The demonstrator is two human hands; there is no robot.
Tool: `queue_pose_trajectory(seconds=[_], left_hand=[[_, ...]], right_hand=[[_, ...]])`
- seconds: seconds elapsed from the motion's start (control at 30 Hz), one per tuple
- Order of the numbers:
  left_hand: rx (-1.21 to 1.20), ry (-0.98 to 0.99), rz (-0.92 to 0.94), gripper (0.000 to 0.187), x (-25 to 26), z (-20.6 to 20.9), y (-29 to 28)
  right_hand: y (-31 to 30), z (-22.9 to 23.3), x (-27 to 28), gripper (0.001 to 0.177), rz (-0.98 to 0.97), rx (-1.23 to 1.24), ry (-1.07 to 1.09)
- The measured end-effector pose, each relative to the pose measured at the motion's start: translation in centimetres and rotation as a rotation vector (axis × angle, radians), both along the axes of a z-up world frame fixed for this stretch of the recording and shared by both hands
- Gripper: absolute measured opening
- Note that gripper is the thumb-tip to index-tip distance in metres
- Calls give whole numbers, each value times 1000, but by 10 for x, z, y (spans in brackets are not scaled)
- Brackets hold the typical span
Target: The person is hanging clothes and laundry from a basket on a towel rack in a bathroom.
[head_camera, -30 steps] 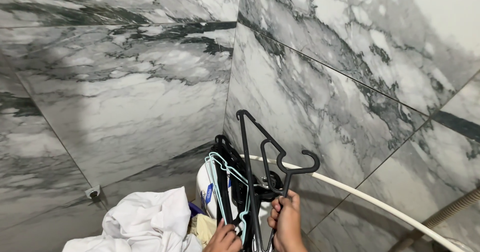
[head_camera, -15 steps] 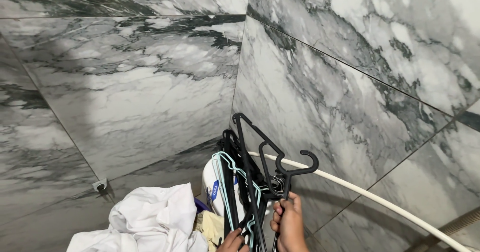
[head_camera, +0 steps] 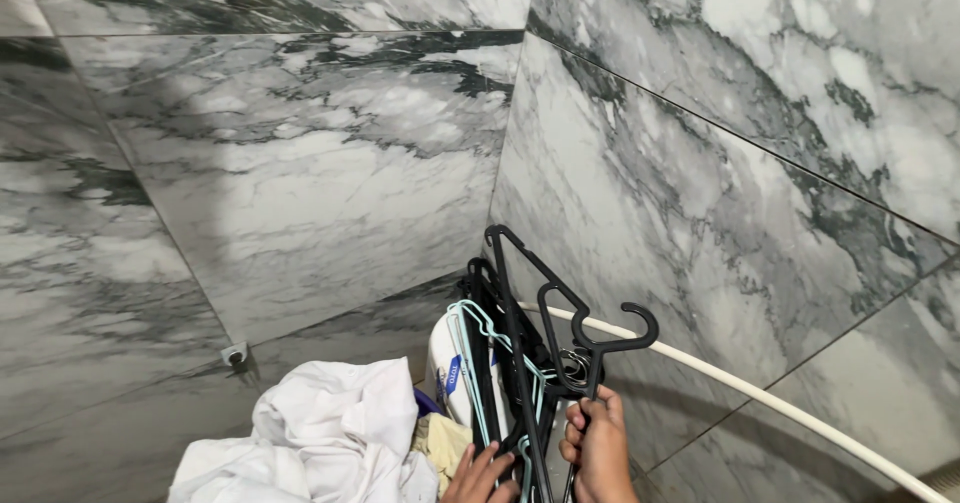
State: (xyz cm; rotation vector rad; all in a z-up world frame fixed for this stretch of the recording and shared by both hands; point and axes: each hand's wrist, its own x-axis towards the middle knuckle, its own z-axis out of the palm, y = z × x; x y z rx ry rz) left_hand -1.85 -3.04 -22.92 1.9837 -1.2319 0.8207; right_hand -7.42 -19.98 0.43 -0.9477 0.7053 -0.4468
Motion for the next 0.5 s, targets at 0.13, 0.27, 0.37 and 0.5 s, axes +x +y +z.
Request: queue_pose_trajectory(seconds=[0.13, 0.27, 0.37, 0.5], left_hand=[[70, 76, 62, 36, 25, 69, 59], [166, 441, 529, 84, 21, 194, 117], [366, 932, 589, 71, 53, 113, 151], [213, 921, 498, 54, 69, 85, 182]], right_hand=[[4, 8, 3, 23, 19, -6, -9], [15, 24, 7, 23, 75, -26, -37], [27, 34, 13, 23, 112, -35, -37], [44, 43, 21, 21, 161, -24, -52]])
